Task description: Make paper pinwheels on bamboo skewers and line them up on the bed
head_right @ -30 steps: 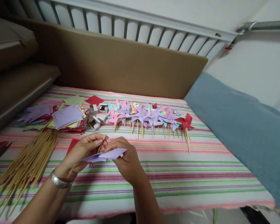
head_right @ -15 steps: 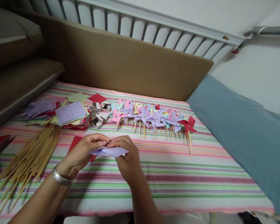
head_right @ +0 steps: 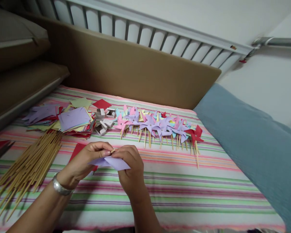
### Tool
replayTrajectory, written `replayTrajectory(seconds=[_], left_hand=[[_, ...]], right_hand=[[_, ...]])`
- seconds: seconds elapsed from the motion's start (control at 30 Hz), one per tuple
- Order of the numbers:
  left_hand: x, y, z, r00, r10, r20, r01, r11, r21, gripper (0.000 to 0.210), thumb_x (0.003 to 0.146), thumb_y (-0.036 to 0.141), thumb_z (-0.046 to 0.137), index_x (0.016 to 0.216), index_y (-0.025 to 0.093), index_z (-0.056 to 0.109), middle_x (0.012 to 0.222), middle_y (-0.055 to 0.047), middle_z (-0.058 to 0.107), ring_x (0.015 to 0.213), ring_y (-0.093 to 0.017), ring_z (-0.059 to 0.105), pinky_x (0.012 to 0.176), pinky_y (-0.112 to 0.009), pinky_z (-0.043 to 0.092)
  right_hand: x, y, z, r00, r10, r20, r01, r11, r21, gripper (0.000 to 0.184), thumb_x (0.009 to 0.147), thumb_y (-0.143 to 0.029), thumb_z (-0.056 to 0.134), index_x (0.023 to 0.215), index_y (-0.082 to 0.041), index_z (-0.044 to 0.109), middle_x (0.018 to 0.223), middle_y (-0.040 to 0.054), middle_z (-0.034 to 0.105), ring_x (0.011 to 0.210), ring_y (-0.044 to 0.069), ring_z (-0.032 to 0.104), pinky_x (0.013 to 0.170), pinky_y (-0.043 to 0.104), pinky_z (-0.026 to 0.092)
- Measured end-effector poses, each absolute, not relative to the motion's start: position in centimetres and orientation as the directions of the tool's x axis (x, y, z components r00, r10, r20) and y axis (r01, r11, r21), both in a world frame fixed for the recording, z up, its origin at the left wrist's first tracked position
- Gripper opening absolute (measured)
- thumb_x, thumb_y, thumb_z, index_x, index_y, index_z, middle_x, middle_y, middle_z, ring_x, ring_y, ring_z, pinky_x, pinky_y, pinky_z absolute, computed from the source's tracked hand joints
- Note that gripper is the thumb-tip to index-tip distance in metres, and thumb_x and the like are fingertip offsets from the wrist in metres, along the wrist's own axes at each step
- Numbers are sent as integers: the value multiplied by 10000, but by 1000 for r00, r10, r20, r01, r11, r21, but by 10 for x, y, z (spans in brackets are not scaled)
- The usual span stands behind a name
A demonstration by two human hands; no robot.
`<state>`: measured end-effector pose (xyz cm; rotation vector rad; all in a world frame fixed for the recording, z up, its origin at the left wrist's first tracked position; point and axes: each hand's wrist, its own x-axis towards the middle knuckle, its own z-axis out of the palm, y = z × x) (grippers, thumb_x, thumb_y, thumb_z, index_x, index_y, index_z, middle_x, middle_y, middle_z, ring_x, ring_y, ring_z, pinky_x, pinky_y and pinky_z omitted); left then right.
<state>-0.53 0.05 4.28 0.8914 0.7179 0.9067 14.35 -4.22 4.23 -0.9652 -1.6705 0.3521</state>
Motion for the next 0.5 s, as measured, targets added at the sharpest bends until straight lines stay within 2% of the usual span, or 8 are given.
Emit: replayTrajectory(seconds=[0.5], left_hand=[[-6,2,40,453,876,-166,-349,346,871,101,599,212,730,657,134,704,625,-27,646,572,-104,513,567,-220,375]], right_hand=[[143,-37,34,-22,718,696,365,653,-663,195,737,-89,578,827,-248,649,769,30,635,782,197,580,688,360,476]])
